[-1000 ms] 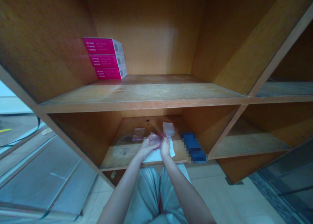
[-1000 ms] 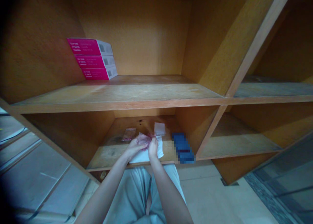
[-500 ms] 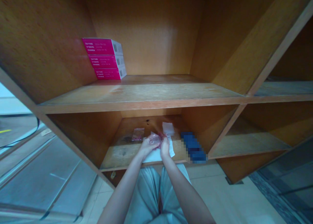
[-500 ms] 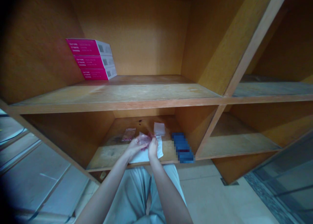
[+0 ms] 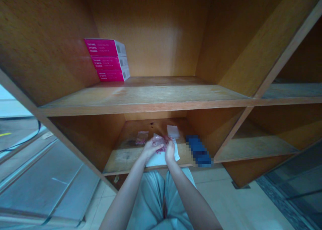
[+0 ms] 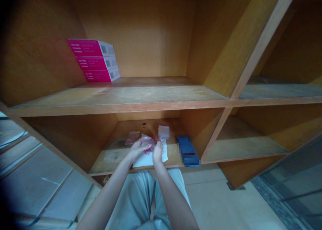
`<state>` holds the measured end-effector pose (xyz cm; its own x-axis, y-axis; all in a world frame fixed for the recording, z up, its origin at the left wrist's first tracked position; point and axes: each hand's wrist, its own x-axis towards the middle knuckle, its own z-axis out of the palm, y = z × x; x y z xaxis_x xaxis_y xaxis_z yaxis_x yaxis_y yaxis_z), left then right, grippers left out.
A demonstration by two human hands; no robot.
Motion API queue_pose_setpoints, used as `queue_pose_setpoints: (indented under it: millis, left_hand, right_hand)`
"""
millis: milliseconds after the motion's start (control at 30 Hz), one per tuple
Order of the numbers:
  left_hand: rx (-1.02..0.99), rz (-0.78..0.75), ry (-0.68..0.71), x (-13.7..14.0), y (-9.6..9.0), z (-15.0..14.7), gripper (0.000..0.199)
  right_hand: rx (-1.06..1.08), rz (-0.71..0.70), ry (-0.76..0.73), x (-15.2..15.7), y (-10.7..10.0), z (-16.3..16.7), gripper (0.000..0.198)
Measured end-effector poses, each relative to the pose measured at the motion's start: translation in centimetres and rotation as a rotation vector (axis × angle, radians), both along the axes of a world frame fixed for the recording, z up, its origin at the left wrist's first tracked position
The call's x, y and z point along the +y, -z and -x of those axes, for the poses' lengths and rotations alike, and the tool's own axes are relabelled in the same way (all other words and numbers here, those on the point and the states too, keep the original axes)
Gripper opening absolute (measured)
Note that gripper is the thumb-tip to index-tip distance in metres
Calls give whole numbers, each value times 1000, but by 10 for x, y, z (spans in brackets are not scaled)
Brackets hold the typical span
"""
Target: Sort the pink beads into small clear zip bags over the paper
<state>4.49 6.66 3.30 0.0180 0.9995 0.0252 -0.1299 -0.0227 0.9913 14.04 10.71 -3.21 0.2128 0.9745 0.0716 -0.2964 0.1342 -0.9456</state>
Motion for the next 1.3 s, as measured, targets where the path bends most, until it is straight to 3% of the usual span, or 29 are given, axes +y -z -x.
queue_pose_setpoints:
  millis: [300, 667, 1300]
  left_hand:
    - [-152, -19, -78, -9, 3, 20, 35]
    - [-688, 168, -271, -31, 36, 32, 15]
    - [-730, 201, -172, -29, 41, 38, 14]
  right_hand:
    - [61, 17, -8, -4, -2, 3, 40]
    - [-146, -32, -14, -7, -4, 5, 42]
    - [-126, 8, -38, 3, -10, 4, 41]
